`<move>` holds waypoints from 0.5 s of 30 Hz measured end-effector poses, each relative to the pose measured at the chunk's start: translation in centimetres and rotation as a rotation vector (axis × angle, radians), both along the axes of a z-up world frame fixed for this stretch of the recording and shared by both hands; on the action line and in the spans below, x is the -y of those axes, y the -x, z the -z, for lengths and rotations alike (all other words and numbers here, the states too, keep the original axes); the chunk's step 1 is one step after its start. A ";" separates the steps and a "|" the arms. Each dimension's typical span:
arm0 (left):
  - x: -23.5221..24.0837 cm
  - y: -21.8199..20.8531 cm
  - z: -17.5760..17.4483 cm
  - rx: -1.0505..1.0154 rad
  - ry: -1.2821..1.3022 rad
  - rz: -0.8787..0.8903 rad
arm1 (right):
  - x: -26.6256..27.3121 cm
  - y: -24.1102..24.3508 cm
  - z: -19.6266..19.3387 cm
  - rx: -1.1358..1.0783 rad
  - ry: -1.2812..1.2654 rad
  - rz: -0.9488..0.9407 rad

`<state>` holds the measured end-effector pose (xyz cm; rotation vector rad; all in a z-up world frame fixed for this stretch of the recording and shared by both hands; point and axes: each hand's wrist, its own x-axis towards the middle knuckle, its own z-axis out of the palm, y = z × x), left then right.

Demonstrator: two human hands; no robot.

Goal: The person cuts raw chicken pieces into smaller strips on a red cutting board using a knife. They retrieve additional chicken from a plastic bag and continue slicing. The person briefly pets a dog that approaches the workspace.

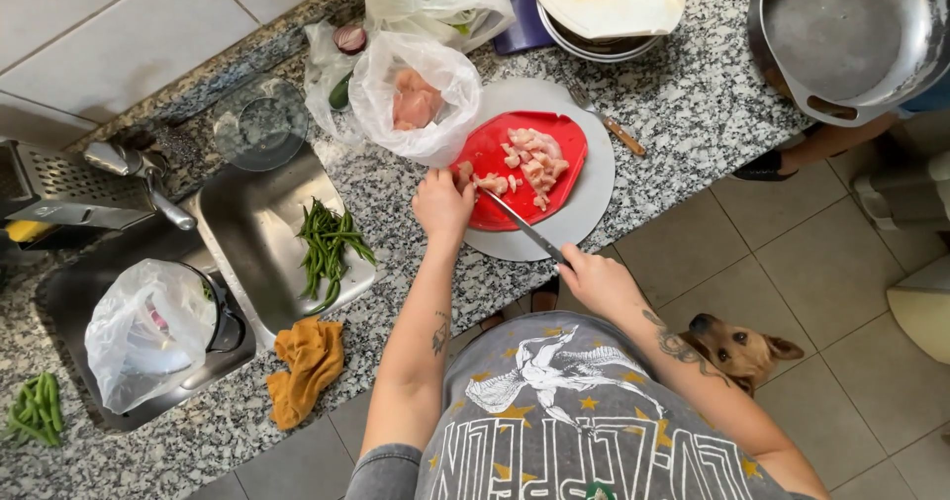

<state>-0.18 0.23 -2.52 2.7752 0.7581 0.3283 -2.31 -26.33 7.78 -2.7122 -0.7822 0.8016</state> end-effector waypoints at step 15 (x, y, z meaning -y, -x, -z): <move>1.5 -0.9 -5.3 0.185 0.938 -0.069 | 0.6 -2.3 2.2 0.183 -0.071 0.122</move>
